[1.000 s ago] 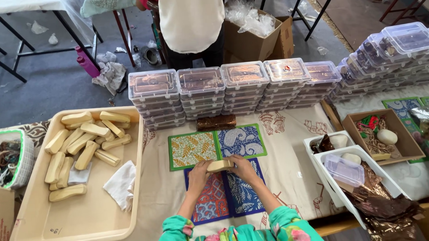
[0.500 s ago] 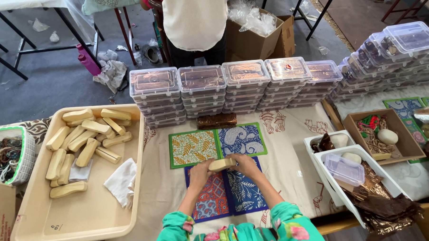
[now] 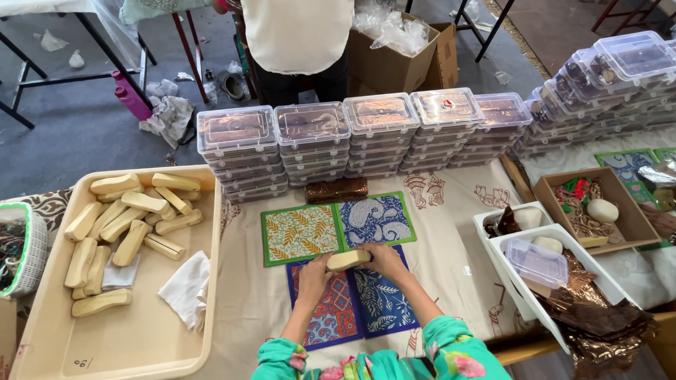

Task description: The person wipes a wooden block with a white cloth, then wraps it in foil. They place the wrapped block into a clear plastic container, close the lid, and stack it with other containers. The person repeats the process with another wooden block.

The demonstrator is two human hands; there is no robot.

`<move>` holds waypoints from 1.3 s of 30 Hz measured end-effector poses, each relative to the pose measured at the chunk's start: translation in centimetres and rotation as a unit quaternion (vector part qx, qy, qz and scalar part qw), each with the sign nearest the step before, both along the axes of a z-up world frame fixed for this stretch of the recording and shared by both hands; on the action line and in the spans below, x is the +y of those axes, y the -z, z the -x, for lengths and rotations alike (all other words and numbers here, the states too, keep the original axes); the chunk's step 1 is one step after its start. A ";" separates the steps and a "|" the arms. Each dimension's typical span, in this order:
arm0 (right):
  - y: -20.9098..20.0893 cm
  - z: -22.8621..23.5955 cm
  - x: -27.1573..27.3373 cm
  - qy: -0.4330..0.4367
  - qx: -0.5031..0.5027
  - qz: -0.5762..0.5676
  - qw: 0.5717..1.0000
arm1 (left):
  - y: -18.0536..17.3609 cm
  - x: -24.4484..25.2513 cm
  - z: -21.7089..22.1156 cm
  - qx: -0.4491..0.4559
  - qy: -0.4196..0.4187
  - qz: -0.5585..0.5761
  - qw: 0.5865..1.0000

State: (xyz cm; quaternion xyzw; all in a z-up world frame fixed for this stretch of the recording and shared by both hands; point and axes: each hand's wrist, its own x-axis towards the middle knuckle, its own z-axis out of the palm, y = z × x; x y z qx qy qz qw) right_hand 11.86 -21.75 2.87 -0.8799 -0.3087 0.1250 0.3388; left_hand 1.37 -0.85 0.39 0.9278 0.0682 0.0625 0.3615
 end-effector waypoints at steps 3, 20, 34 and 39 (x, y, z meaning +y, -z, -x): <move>0.1 0.2 0.1 0.004 -0.016 -0.007 1.000 | 1.1 0.1 -0.2 -0.006 -0.003 0.003 1.000; 1.5 0.5 0.2 0.042 -0.010 0.003 0.999 | 1.8 0.1 -0.5 0.015 -0.030 0.020 0.999; 3.5 0.5 -0.2 0.051 -0.008 0.006 0.999 | 1.6 -0.6 0.1 -0.005 -0.061 0.013 0.998; 2.2 0.8 -0.3 0.032 -0.026 -0.027 0.999 | 0.5 -1.1 0.4 -0.015 -0.063 0.023 0.998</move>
